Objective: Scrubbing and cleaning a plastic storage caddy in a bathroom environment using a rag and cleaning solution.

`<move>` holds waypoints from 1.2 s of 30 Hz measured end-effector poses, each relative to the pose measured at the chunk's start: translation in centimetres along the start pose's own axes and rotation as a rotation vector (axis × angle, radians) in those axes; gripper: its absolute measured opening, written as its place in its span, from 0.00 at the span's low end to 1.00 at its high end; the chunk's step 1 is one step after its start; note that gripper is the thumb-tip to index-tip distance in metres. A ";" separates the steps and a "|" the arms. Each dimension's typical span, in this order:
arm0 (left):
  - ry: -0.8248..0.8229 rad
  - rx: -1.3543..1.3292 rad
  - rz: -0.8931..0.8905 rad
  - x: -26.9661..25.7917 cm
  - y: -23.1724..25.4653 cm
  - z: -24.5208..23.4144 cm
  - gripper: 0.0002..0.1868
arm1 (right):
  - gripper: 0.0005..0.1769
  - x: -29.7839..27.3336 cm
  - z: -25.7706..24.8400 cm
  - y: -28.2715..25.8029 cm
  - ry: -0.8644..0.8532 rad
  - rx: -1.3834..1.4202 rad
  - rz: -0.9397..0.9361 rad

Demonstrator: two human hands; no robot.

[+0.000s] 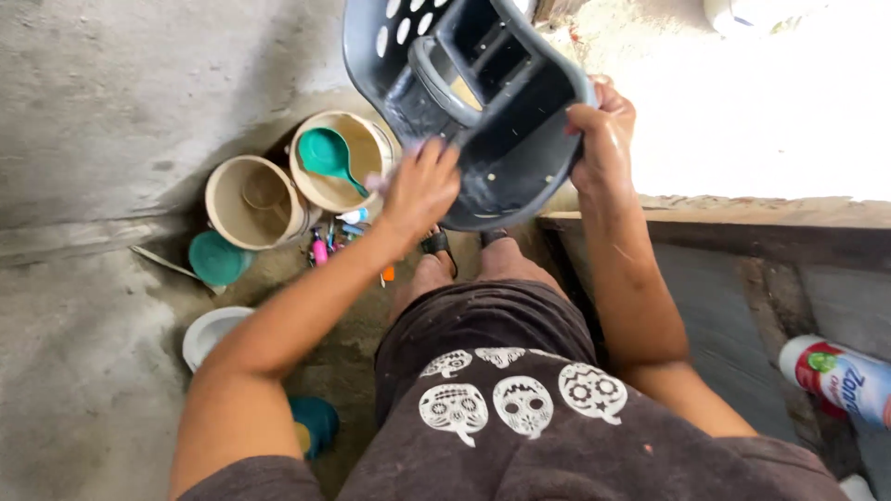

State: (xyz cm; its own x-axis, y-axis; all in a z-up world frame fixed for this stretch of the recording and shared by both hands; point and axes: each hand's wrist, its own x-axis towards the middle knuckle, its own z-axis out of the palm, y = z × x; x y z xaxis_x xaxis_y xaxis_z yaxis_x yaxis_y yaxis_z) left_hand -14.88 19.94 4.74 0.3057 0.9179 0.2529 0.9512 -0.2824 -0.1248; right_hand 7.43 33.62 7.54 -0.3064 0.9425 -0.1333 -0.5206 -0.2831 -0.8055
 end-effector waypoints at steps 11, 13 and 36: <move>0.028 -0.426 -0.021 0.3 -0.5 3.5 0.05 | 0.13 0.4 -5.4 0.2 0.110 -0.013 -0.090; 0.132 -0.603 -0.251 0.8 -2.3 2.4 0.10 | 0.13 -0.2 -5.7 -0.2 0.158 0.007 -0.083; 0.334 -0.563 -0.753 -1.0 -2.2 -0.8 0.15 | 0.21 -2.9 -4.5 0.5 0.158 0.204 -0.048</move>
State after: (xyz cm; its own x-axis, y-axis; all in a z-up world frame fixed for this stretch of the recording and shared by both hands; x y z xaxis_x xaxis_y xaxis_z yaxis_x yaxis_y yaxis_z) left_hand -17.27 19.41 5.53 -0.4717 0.8107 0.3468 0.7573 0.1710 0.6303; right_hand 11.61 31.55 4.92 -0.1576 0.9673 -0.1989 -0.6867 -0.2521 -0.6818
